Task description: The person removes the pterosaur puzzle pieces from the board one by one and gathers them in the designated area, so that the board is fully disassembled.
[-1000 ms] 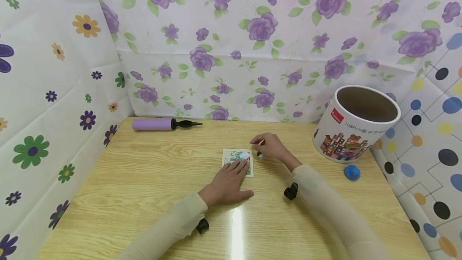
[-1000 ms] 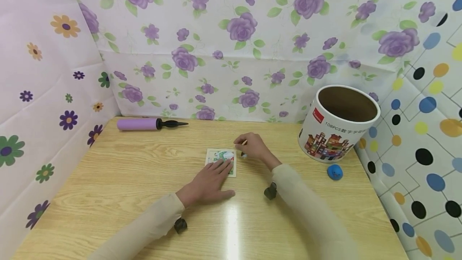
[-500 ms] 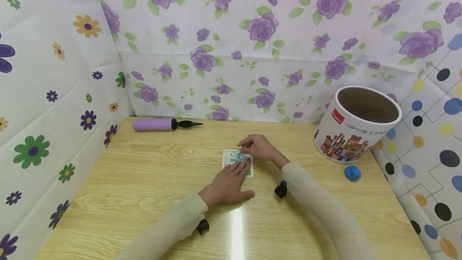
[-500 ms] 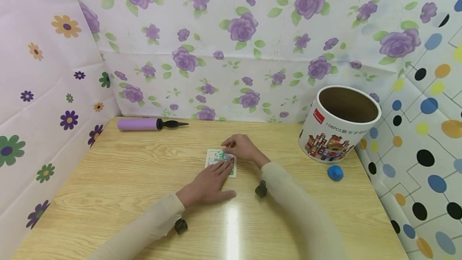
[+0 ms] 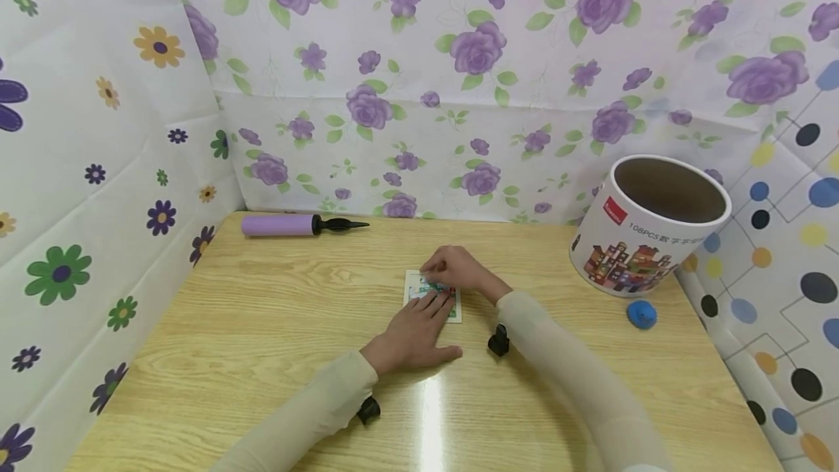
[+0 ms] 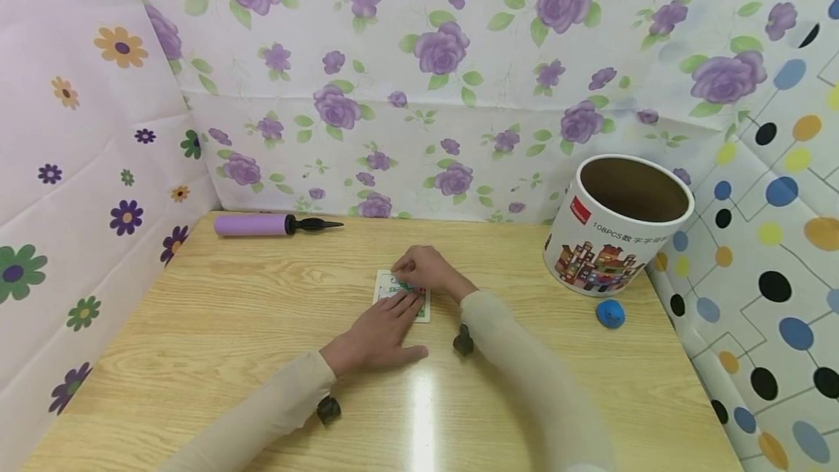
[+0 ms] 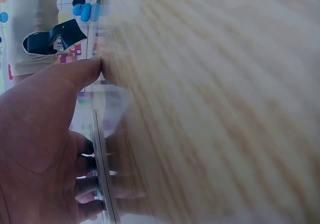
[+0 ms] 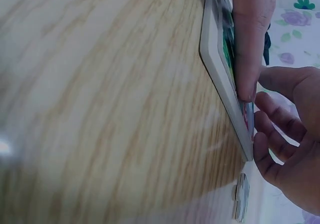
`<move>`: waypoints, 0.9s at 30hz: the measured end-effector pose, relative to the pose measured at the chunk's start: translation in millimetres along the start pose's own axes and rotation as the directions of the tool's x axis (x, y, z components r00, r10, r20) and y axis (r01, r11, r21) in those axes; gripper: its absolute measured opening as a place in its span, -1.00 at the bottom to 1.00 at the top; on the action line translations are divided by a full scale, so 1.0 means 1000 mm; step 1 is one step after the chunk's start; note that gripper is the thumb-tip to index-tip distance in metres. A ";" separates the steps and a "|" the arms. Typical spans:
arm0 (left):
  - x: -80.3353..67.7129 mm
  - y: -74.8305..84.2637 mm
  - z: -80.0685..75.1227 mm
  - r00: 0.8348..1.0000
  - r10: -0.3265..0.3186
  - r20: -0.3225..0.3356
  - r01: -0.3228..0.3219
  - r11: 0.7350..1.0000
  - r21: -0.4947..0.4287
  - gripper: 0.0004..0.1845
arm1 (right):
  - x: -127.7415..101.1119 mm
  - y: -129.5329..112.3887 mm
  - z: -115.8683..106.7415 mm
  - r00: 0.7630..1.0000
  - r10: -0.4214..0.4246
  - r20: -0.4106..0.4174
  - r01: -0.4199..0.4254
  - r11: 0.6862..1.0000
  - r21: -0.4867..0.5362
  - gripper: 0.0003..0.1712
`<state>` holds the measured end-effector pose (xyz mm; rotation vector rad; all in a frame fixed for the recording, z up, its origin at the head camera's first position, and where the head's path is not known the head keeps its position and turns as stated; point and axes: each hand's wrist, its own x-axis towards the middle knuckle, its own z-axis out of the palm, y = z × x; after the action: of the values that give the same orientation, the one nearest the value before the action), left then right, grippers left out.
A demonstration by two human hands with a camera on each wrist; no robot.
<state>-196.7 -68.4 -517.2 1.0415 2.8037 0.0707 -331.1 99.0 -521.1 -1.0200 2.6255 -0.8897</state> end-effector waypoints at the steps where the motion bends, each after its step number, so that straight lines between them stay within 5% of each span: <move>1: 0.000 0.000 0.000 1.000 0.001 0.000 -0.001 1.000 0.003 0.02 | 0.001 0.000 0.001 1.000 0.002 0.003 -0.002 1.000 -0.004 -0.78; 27: 0.000 0.000 0.000 1.000 -0.003 0.014 0.003 1.000 -0.014 0.01 | 0.000 0.000 0.005 1.000 -0.003 -0.004 0.003 0.999 -0.035 -0.80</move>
<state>-196.7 -68.0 -517.6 1.0308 2.7879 0.0824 -329.1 96.2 -525.4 -1.0322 2.6521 -0.8505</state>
